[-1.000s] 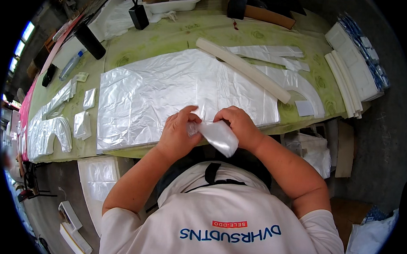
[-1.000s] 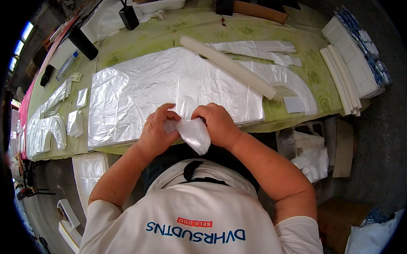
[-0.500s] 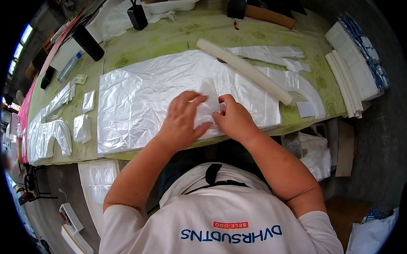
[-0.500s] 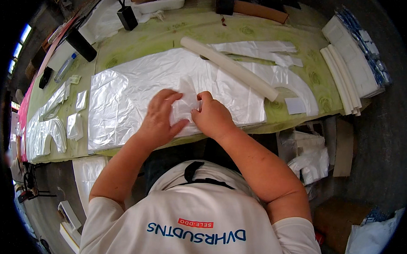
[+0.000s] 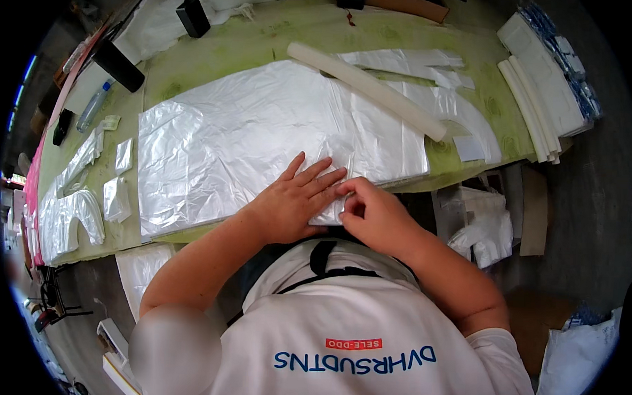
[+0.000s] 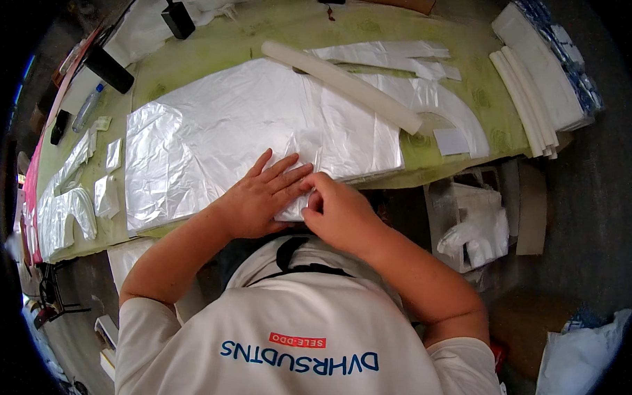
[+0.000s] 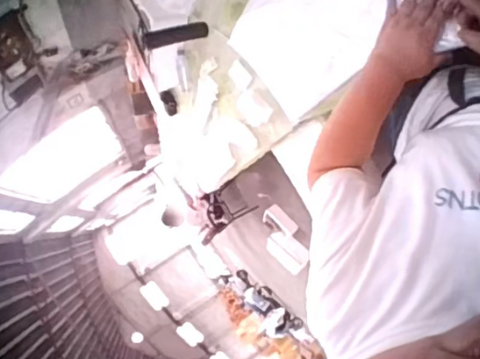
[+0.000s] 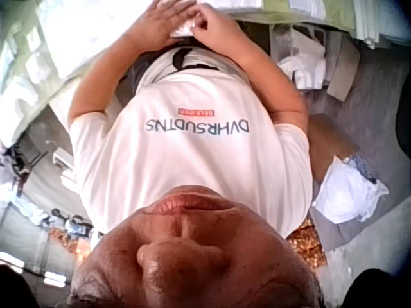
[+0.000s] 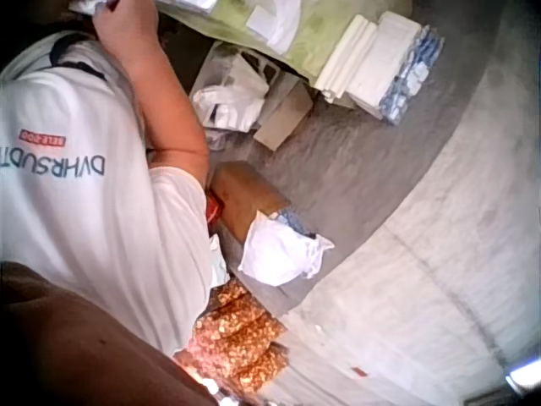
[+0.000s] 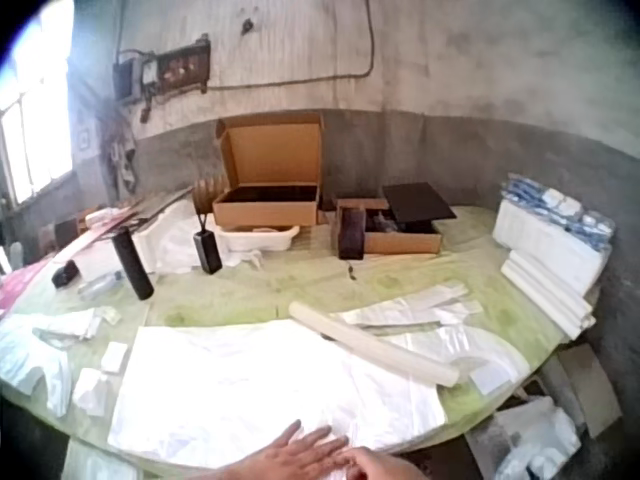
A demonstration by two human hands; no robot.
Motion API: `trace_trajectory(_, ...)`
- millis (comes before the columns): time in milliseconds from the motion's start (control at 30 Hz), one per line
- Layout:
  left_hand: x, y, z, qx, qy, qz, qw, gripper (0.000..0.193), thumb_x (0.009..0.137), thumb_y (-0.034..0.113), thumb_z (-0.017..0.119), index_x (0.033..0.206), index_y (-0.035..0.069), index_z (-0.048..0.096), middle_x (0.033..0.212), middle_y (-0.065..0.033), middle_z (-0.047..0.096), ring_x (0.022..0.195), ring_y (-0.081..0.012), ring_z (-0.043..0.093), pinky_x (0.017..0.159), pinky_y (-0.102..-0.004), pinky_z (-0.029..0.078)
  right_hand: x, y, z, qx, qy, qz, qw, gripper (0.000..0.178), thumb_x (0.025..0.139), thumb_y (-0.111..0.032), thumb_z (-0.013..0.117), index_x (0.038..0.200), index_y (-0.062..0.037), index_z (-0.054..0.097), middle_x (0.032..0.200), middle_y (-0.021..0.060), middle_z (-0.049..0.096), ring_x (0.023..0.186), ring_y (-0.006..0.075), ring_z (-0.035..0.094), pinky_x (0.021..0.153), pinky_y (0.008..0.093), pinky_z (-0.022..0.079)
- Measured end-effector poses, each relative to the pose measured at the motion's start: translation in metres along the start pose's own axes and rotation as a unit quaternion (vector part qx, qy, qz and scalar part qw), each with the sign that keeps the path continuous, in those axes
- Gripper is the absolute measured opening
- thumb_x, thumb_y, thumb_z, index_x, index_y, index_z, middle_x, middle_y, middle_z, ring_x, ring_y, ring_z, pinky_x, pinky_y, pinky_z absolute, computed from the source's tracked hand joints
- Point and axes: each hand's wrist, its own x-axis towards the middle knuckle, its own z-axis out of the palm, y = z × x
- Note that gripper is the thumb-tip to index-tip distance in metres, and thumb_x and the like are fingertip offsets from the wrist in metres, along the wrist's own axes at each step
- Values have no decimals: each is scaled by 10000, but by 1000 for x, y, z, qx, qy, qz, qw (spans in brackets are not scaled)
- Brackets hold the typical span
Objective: The person wraps small white rectangular items in clear plastic film on a work table, smoothing the film and folding the edges to seal each package. The person places the wrapped items into a white tray with compartments.
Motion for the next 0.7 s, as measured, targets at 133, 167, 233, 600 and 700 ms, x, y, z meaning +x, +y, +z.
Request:
trace_trajectory(133,10,4,-3,-7,-26,16,1000,903,679,194,830,1488,93,442,1579,-105,388,1509,-348,263,1220,-600,178,10,17,-14,-178,167,-272,931,285,735,-33,649,1015,-81,631,1058,86,670,1043,321,587,924,451,440)
trace_trajectory(167,11,4,-4,-12,-39,20,999,904,666,163,833,1482,94,450,1575,-109,391,1510,-347,261,1221,-599,179,13,21,-17,-197,157,-270,929,276,736,-39,647,1009,-79,632,1055,87,669,1039,319,587,916,448,441)
trace_trajectory(233,9,0,-5,-52,60,16,997,761,637,72,808,1351,81,545,1451,-128,499,1404,-360,409,1190,-548,280,18,32,-19,-235,136,-265,925,258,738,-50,643,995,-76,634,1048,89,666,1032,316,587,900,440,444)
trace_trajectory(600,19,-9,2,-113,177,-144,967,238,794,77,729,1023,42,675,891,-104,691,906,-331,639,915,-423,458,25,37,-20,-241,149,-257,924,188,750,-179,726,885,-62,669,981,104,652,960,336,588,843,446,461)
trace_trajectory(700,26,-10,-1,-122,167,-214,955,403,865,139,721,1232,16,606,783,-127,686,777,-327,665,825,-409,502,33,38,-16,-254,174,-200,930,148,789,-191,717,812,-48,686,918,121,656,908,344,598,804,462,474)
